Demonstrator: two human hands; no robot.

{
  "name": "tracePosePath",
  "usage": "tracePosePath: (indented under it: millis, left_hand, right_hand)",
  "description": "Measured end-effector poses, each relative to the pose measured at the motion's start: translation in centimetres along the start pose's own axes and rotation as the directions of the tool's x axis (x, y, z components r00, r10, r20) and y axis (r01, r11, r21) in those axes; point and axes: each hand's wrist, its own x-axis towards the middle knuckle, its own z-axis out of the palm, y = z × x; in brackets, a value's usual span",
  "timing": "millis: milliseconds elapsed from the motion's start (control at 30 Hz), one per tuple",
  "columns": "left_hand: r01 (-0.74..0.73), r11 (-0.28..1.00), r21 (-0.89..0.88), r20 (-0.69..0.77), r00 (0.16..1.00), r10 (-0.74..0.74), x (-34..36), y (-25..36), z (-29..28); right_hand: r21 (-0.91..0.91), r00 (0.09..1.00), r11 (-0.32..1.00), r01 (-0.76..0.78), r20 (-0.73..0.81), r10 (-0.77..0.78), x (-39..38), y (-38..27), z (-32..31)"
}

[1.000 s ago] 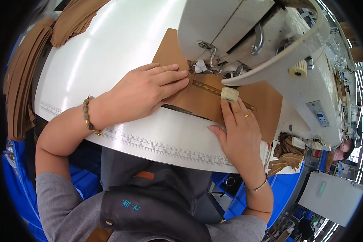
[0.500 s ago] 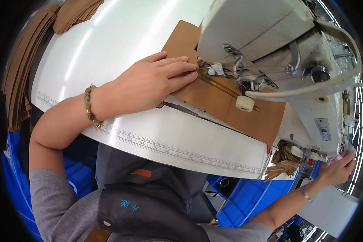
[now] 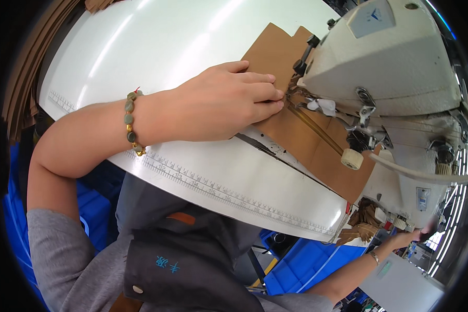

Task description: Sewing a zipper into a leather piece and assembling leather pouches at a sewing station.

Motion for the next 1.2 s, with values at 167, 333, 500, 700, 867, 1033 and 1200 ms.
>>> tracePosePath:
  millis: [167, 333, 500, 700, 867, 1033, 1200]
  left_hand:
    - [-0.007, 0.999, 0.031, -0.044, 0.999, 0.009, -0.1, 0.0, 0.2]
    - [-0.004, 0.999, 0.039, -0.054, 0.999, 0.006, -0.1, 0.2, 0.4]
    - [0.015, 0.997, 0.08, -0.005, 1.0, -0.014, -0.1, 0.6, 0.2]
    - [0.01, 0.996, 0.089, -0.021, 1.0, -0.008, -0.2, 0.6, 0.1]
    - [0.014, 0.998, 0.066, -0.03, 0.999, -0.012, -0.2, 0.6, 0.0]
    - [0.016, 0.999, 0.049, -0.014, 1.0, -0.015, -0.1, 0.6, -0.3]
    - [0.032, 0.999, 0.023, 0.02, 0.999, -0.032, 0.0, 0.5, -0.2]
  right_hand:
    - [-0.062, 0.978, 0.991, -0.12, 0.164, 0.128, 4.3, -3.6, -0.7]
    - [-0.186, 0.976, 0.979, -0.08, 0.184, 0.114, 5.7, -3.6, -0.4]
    - [-0.183, 0.976, 0.981, -0.063, 0.192, 0.099, 5.6, -3.1, -0.4]
    - [-0.187, 0.992, 0.982, 0.039, 0.123, -0.016, 3.8, -2.1, -0.7]
    - [0.073, 0.98, 0.994, -0.084, 0.185, 0.069, 2.1, -1.4, -0.5]
    - [-0.567, 0.904, 0.705, 0.427, 0.257, -0.341, 2.3, 1.5, -1.1]
    - [-0.238, 0.984, 0.955, 0.176, 0.03, -0.174, -0.3, 4.4, 0.6]
